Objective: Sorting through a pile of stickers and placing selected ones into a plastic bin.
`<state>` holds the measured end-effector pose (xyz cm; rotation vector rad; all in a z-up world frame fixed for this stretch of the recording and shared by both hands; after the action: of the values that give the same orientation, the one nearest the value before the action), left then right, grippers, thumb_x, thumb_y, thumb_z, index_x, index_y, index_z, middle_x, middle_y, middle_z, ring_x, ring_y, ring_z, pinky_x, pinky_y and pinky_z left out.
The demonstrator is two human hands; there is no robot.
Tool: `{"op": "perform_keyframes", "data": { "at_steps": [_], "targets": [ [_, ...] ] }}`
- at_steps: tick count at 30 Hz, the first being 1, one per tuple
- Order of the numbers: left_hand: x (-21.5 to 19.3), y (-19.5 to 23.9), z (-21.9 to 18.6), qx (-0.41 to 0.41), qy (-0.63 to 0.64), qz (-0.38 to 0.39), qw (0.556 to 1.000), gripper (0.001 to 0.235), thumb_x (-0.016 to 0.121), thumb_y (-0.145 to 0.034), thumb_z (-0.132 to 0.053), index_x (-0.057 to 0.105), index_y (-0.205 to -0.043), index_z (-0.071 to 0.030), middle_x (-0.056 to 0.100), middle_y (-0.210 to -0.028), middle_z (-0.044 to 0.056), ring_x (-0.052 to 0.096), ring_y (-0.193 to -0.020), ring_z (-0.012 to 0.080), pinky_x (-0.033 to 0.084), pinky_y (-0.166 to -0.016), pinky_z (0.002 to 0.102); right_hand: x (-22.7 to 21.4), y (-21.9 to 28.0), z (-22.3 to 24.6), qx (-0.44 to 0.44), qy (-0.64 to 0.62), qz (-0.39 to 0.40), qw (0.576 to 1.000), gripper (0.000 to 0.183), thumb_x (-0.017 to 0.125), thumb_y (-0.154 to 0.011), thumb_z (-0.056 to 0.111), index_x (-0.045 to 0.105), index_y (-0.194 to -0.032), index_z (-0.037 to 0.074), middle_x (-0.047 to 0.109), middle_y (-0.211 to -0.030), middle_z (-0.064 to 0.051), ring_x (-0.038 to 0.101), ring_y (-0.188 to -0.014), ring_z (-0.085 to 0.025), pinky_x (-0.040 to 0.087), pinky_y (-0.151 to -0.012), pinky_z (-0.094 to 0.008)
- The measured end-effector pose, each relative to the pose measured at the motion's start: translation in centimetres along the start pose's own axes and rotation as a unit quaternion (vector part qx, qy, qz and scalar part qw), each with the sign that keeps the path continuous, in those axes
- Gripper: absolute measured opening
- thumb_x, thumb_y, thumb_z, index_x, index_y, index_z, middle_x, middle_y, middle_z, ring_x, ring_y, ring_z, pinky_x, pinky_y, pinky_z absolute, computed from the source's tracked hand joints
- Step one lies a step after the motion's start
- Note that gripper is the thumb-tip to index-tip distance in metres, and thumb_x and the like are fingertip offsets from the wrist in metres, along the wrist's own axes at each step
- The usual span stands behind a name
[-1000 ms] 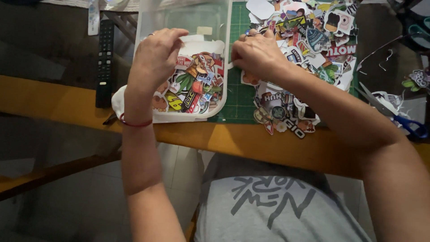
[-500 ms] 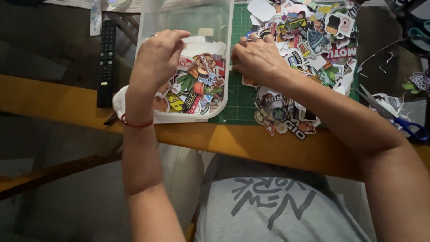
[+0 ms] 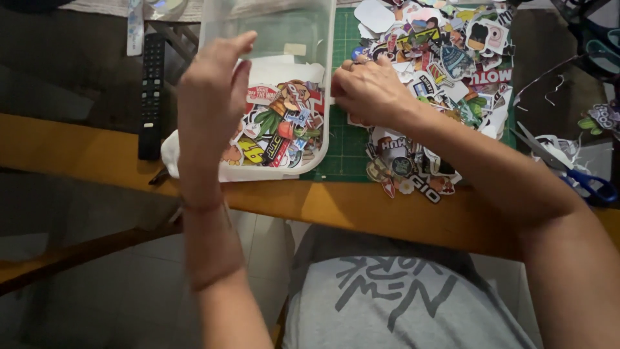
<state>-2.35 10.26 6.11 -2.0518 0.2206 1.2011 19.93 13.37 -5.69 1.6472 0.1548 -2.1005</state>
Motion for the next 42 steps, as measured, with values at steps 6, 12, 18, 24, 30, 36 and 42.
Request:
{"op": "perform_keyframes", "data": {
  "at_steps": [6, 12, 18, 24, 30, 36, 42],
  "targets": [
    [-1.1, 5.1, -9.2, 0.012, 0.064, -0.049, 0.997, 0.032, 0.044, -0.123, -0.023, 0.064, -0.144, -0.009, 0.072, -0.118, 0.005, 0.072, -0.114, 0.0266, 0.053, -0.094, 0.041, 0.6, -0.4, -0.2, -0.009, 0.012, -0.061, 0.998, 0.036, 0.069, -0.108, 0.051, 0.068, -0.114, 0.015, 0.071, -0.111, -0.009, 0.061, -0.102, -0.03, 0.041, -0.093, -0.051],
    [1.9, 9.3, -13.8, 0.06, 0.271, -0.067, 0.958, 0.028, 0.047, -0.118, -0.008, 0.069, -0.134, -0.007, 0.078, -0.12, 0.012, 0.078, -0.104, 0.0283, 0.065, -0.091, 0.042, 0.4, -1.0, 0.4, 0.015, 0.071, 0.012, 0.997, 0.033, 0.058, -0.117, 0.042, 0.064, -0.099, 0.015, 0.066, -0.089, -0.004, 0.059, -0.079, -0.026, 0.04, -0.094, -0.049],
    [7.2, 10.0, -15.0, 0.095, 0.284, 0.018, 0.954, 0.024, 0.058, -0.115, -0.008, 0.07, -0.136, -0.01, 0.078, -0.113, 0.009, 0.075, -0.092, 0.0268, 0.057, -0.076, 0.04, 0.1, -0.5, 0.6, 0.039, 0.036, 0.066, 0.996, 0.026, 0.06, -0.116, 0.04, 0.065, -0.099, 0.021, 0.068, -0.087, -0.001, 0.059, -0.079, -0.022, 0.037, -0.098, -0.046],
    [9.1, 9.9, -13.5, 0.04, 0.331, 0.057, 0.941, 0.031, 0.063, -0.107, 0.001, 0.069, -0.136, -0.007, 0.076, -0.115, 0.012, 0.073, -0.102, 0.0302, 0.059, -0.089, 0.041, -0.8, 0.8, -1.3, -0.01, 0.007, -0.012, 1.0, 0.014, 0.068, -0.111, 0.031, 0.076, -0.115, 0.021, 0.077, -0.107, 0.0, 0.066, -0.1, -0.023, 0.041, -0.096, -0.051],
    [8.8, 9.4, -13.7, 0.03, 0.347, 0.074, 0.935, 0.021, 0.064, -0.111, -0.006, 0.069, -0.131, -0.006, 0.074, -0.108, 0.013, 0.071, -0.096, 0.0299, 0.056, -0.084, 0.04, -1.7, 2.5, -0.4, -0.081, 0.151, -0.097, 0.98, 0.021, 0.068, -0.112, 0.039, 0.08, -0.119, 0.023, 0.075, -0.114, -0.003, 0.064, -0.105, -0.028, 0.043, -0.088, -0.049],
    [8.9, 9.4, -13.8, 0.031, 0.328, 0.075, 0.941, 0.021, 0.063, -0.112, -0.008, 0.069, -0.132, -0.008, 0.073, -0.105, 0.011, 0.07, -0.094, 0.0291, 0.055, -0.082, 0.04, -0.9, 2.2, 2.0, -0.118, 0.266, -0.093, 0.952, 0.022, 0.081, -0.093, 0.022, 0.075, -0.108, 0.007, 0.079, -0.102, -0.004, 0.068, -0.114, -0.03, 0.045, -0.096, -0.047],
    [9.3, 9.6, -13.7, 0.032, 0.31, 0.061, 0.948, 0.018, 0.065, -0.112, -0.013, 0.071, -0.126, -0.004, 0.076, -0.11, 0.012, 0.072, -0.092, 0.0296, 0.057, -0.081, 0.04, -0.1, -0.5, 0.0, 0.017, 0.13, 0.043, 0.99, 0.024, 0.061, -0.113, 0.033, 0.077, -0.104, 0.018, 0.075, -0.091, -0.004, 0.065, -0.095, -0.03, 0.039, -0.098, -0.053]
  ]
}}
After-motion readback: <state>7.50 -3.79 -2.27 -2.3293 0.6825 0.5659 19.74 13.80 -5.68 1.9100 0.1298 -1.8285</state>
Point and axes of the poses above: each hand's wrist, its own y-axis away from the middle knuckle, its own x-axis out of the palm, z = x × y, the point moved 7 cm from there along -y, towards the middle knuckle
